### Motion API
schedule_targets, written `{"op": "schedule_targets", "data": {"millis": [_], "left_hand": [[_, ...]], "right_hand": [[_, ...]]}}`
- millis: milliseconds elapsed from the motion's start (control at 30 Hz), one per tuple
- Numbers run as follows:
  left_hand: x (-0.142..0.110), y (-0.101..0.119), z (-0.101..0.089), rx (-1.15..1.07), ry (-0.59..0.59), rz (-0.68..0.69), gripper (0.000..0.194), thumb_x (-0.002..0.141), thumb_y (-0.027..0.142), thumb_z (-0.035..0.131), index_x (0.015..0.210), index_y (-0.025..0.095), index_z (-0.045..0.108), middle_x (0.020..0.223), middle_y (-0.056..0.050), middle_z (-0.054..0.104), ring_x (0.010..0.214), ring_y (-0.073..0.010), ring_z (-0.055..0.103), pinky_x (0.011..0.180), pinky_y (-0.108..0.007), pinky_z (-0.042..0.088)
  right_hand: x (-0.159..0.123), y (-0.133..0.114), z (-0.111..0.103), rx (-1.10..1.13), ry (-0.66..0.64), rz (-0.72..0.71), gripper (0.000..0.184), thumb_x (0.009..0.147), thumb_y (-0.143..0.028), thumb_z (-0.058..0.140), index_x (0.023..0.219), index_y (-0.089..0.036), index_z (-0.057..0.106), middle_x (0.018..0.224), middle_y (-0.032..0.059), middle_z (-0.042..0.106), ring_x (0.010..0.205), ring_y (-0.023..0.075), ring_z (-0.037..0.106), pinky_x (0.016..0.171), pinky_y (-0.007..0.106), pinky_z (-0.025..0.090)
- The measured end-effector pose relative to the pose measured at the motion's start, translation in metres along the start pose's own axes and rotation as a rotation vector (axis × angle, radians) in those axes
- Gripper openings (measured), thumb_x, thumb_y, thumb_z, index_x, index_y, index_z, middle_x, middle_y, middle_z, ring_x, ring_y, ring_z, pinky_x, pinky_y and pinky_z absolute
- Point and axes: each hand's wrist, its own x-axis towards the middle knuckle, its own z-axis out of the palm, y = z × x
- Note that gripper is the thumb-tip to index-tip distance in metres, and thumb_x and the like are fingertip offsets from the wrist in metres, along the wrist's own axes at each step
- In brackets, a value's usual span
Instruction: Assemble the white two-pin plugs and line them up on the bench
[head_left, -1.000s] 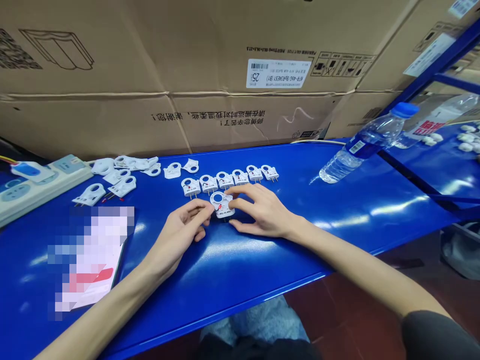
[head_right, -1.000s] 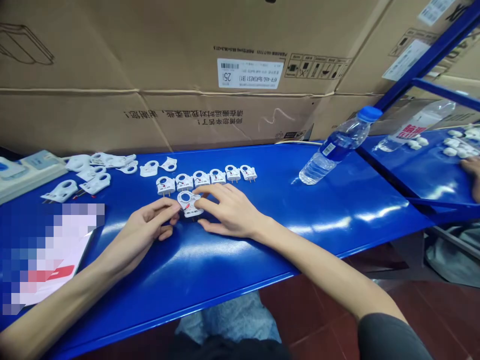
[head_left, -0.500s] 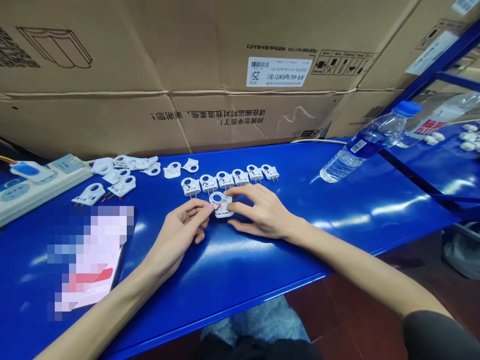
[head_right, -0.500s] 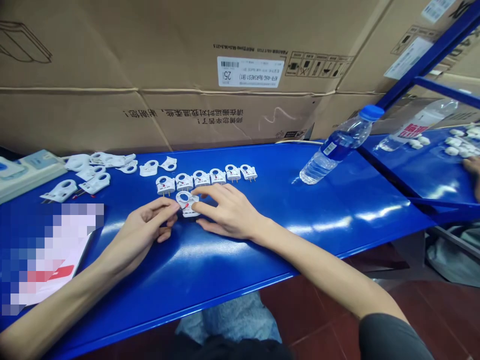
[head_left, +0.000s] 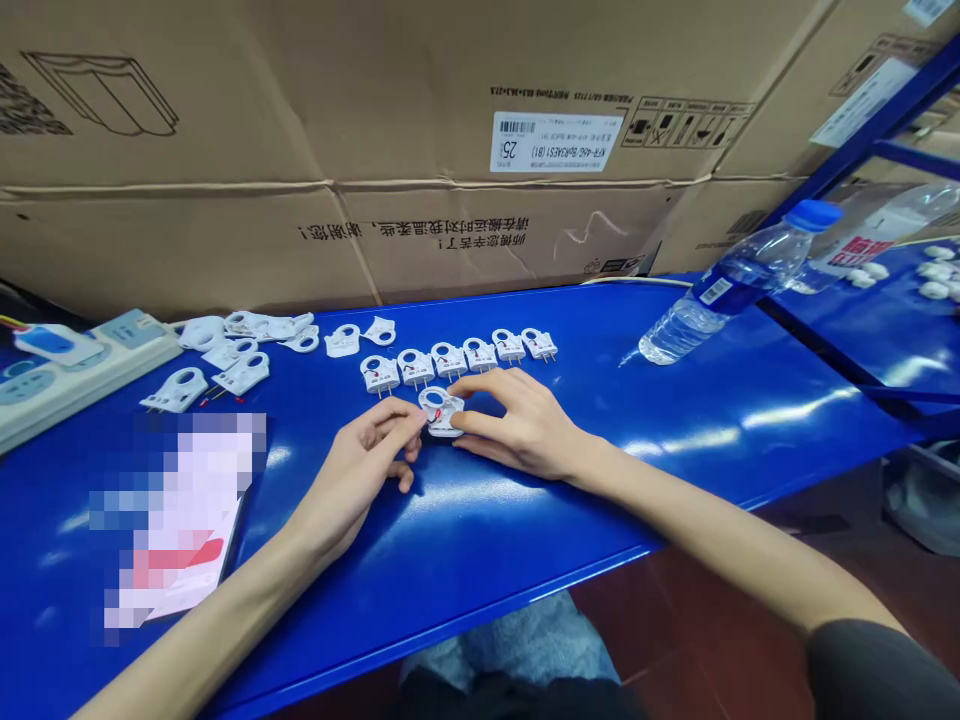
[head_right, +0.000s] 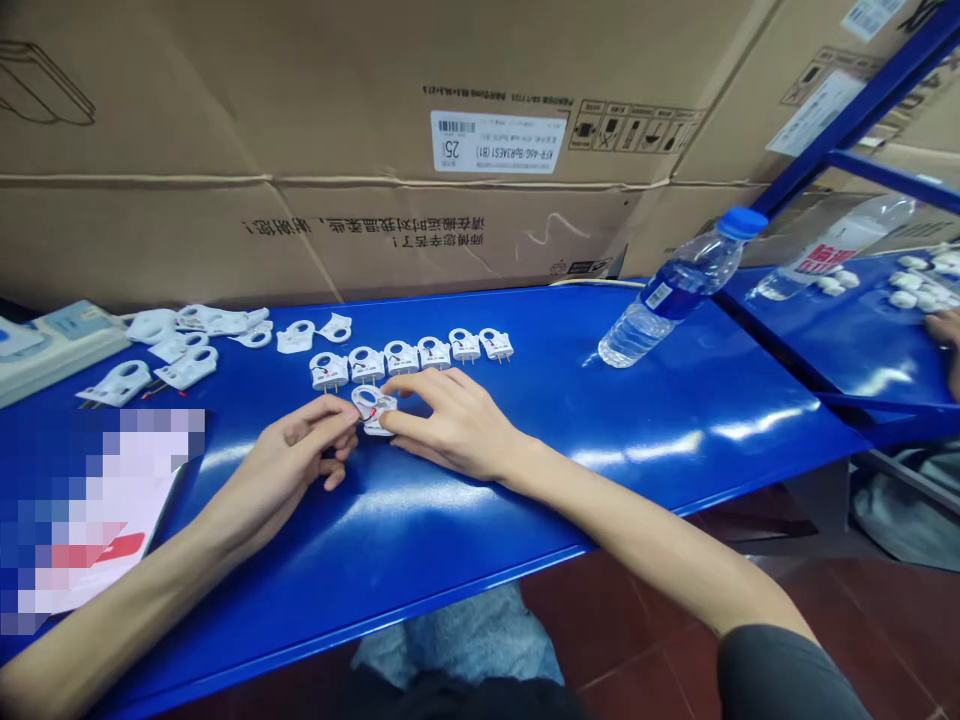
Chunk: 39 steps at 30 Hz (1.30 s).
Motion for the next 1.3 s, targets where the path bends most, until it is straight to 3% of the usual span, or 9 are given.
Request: {"op": "schedule_targets", "data": {"millis": [600,933,1133,1300], "left_hand": [[-0.0015,0.0018,-0.002,-0.04,-0.02,-0.003,0.034,0.078,0.047,0.081,0.079,0.018,0.063,0.063,0.006,0.044,0.058,-0.0089,0.04,0.049,-0.02,0.038],[-0.0011,0.0039,-0.0053,-0.061,-0.06,-0.077,0.036,0.08,0.043,0.079,0.071,0.02,0.051,0.063,0.006,0.046,0.057,-0.009,0.042,0.052,-0.021,0.04],[-0.0004,0.0039,-0.0031,-0.035,-0.052,-0.077,0.034,0.076,0.041,0.081,0.071,0.02,0.054,0.065,0.006,0.047,0.057,-0.0088,0.04,0.051,-0.02,0.039],[-0.0013,0.0039,-0.0026,-0.024,-0.018,-0.048,0.034,0.077,0.049,0.082,0.083,0.02,0.065,0.076,0.002,0.053,0.07,-0.0115,0.046,0.051,-0.018,0.038]], "right_hand": [[-0.0017,0.0021,0.0014,0.015,0.043,-0.008,0.017,0.104,-0.034,0.063,0.106,-0.02,0.071,0.121,0.0091,0.071,0.108,0.0199,0.065,0.083,0.033,0.049],[0.0003,0.0019,0.0006,0.009,0.051,-0.008,0.016,0.106,-0.026,0.057,0.099,-0.02,0.071,0.116,0.0064,0.075,0.1,0.0178,0.066,0.083,0.032,0.049],[-0.0012,0.0017,0.0026,0.067,-0.118,0.108,0.017,0.106,-0.027,0.054,0.111,-0.019,0.068,0.126,0.0098,0.071,0.111,0.0223,0.065,0.087,0.037,0.05],[-0.0021,0.0024,0.0067,0.094,-0.217,0.217,0.025,0.105,-0.029,0.056,0.126,-0.016,0.062,0.131,0.0133,0.068,0.117,0.0258,0.063,0.091,0.04,0.053]]}}
